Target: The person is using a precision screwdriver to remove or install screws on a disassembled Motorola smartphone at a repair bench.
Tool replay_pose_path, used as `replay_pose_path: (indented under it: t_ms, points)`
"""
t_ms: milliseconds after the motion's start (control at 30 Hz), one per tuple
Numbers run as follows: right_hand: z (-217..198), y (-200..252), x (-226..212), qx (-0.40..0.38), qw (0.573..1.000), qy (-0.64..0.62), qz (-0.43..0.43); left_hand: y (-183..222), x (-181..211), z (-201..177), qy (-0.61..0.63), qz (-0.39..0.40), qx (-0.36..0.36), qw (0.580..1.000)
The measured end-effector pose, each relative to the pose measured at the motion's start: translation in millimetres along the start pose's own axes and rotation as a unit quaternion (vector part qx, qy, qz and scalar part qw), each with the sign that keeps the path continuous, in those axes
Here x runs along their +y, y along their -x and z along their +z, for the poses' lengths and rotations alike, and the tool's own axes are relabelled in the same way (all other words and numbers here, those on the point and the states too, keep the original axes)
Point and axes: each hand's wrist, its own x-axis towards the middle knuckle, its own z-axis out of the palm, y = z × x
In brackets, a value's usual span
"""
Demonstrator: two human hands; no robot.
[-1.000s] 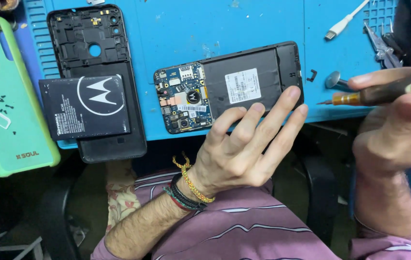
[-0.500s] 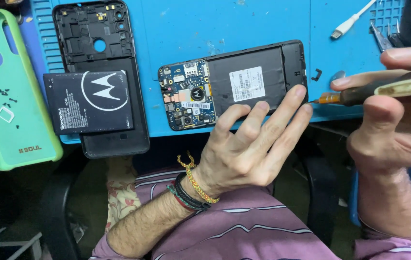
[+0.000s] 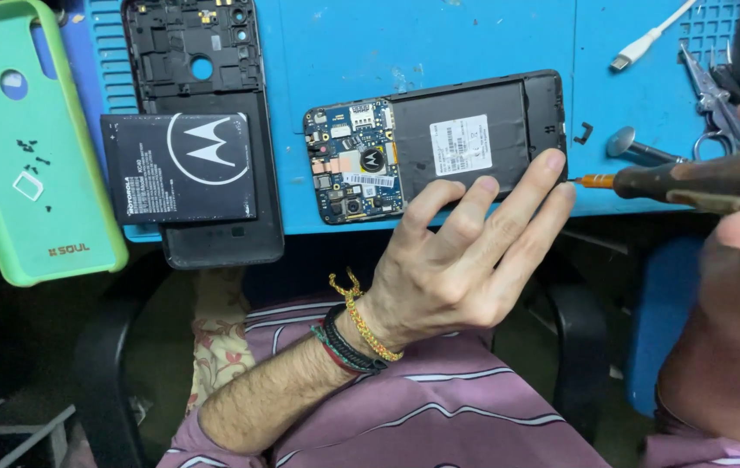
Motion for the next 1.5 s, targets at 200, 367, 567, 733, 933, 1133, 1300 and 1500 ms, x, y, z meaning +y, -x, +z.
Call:
replay_pose_path:
  t_ms: [200,367,567,733,933,1133,1300,1500]
  points:
    - [23.2,-61.7,-63.3,0.027,0.979,-0.190,0.066,0.2,0.5,-1.7,0.000,-0.006,-0.001,1.000]
    - [21.1,-35.4,-32.9,0.036,0.991,-0.083,0.098,0.0,0.0,-1.6,0.004,-0.008,0.006,1.000]
    - [26.9,-76.0,-76.1,0.036,0.980,-0.146,0.133,-0.2,0.3,-2.9,0.004,-0.010,0.000,1.000]
    - [27.6,-48.5,-48.3,0.070,0.985,-0.112,0.113,-1.8,-0.5,-3.6,0.003,-0.003,-0.006,1.000]
    - [32.4,-67.5,-69.4,0.052,0.972,-0.202,0.108,-1.3,0.0,-1.3,0.003,-0.011,0.001,1.000]
    - [31.4,-46.6,-49.0,0.081,0.992,-0.066,0.076,-2.9,-0.9,-3.7,0.006,-0.008,-0.006,1.000]
    - [37.3,-75.9,-64.4,0.103,0.988,-0.077,0.088,-1.6,-0.6,-3.2,0.006,-0.008,-0.005,1.000]
    - [38.4,-69.7,-67.8,0.079,0.974,-0.191,0.091,-3.2,-0.4,-3.3,0.000,-0.013,-0.003,1.000]
